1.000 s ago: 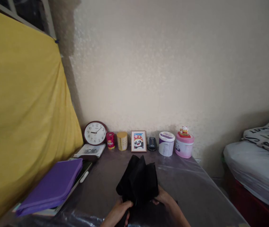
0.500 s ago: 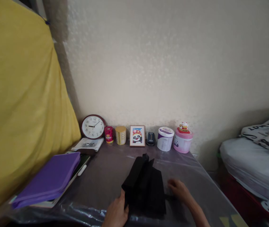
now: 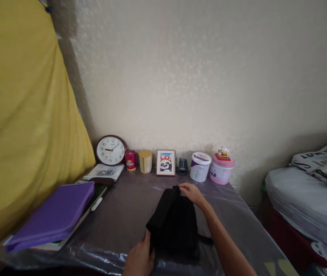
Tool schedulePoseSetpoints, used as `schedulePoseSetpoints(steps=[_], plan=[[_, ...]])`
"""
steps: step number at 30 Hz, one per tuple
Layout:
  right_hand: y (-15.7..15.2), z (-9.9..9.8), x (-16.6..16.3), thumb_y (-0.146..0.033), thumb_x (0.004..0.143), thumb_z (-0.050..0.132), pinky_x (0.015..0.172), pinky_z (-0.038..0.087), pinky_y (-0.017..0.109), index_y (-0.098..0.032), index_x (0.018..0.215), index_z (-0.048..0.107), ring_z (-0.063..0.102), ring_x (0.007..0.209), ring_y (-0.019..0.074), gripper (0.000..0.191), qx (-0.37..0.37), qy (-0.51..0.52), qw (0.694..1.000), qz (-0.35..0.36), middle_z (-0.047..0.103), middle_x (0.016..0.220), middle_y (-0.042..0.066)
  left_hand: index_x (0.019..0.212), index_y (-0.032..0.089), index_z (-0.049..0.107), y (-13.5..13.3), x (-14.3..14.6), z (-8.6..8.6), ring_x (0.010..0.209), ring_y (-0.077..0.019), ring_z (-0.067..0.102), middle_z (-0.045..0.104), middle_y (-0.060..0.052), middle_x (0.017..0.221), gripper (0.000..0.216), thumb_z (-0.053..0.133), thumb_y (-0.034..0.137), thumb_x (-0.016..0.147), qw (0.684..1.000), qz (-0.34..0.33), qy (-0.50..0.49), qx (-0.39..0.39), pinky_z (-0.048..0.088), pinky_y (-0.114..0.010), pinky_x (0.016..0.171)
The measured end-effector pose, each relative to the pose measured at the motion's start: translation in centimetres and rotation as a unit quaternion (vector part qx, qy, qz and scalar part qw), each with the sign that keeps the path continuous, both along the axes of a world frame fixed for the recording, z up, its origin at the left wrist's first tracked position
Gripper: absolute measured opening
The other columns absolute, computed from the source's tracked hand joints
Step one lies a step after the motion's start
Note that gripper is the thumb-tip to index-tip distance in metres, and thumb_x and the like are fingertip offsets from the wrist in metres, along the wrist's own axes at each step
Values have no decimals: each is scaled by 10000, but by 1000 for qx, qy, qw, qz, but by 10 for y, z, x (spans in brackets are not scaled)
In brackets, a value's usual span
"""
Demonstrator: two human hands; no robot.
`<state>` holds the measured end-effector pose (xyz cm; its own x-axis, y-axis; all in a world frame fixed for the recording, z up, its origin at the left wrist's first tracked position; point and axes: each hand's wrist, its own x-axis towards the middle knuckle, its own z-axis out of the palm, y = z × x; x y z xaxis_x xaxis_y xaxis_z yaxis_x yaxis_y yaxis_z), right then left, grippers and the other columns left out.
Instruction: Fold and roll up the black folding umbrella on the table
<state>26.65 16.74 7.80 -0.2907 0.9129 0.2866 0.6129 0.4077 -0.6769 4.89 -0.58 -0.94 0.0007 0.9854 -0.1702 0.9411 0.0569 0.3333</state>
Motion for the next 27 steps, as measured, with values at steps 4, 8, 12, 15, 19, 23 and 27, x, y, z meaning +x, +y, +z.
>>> schedulePoseSetpoints(steps=[4,8,12,15,19,23,27], plan=[[13,-4,-2,-258,712,522,759,454,306,-174,845,671,619,788,189,217,-36,0,999,8,687,859,47,1341,94,229,0,-1,2,914,-252,615,628,-142,1049,546,362,225,827,1000,-2,-19,4,444,-350,761],[20,-6,-3,-289,713,524,698,463,287,-158,858,660,612,709,171,239,-58,11,998,12,678,807,41,1329,90,270,-2,-4,4,960,-250,597,577,-163,1143,524,352,246,835,1000,-10,-22,12,441,-358,798],[24,-10,-5,-300,695,546,642,455,265,-168,832,660,594,658,154,222,-67,26,997,24,668,767,23,1346,90,240,-2,-6,5,987,-251,586,569,-161,1157,544,345,242,834,999,-14,-36,14,440,-366,815],[24,-12,-7,-311,698,542,569,435,248,-170,797,658,557,551,129,208,-76,40,996,28,641,674,3,1351,82,222,-2,-6,7,951,-258,604,598,-162,1108,555,337,235,831,999,-19,-46,4,452,-376,791],[22,-13,-8,-342,711,534,544,407,232,-173,711,637,519,517,112,198,-79,66,994,36,594,598,-16,1342,80,243,-1,-6,7,929,-258,615,610,-160,1086,552,342,241,823,998,-19,-57,-3,459,-377,779],[23,-15,-7,-354,713,524,497,396,212,-177,663,573,503,475,99,191,-111,104,988,39,547,516,-37,1336,92,263,-2,-17,2,964,-241,604,583,-163,1140,566,368,292,818,996,-27,-80,-8,452,-359,818],[27,-21,-6,-374,730,480,437,390,197,-185,653,495,496,404,88,205,-171,146,974,31,516,442,-55,1276,141,372,-2,-36,23,1134,-222,493,505,-133,1249,518,395,363,810,994,-39,-99,30,394,-345,926]])
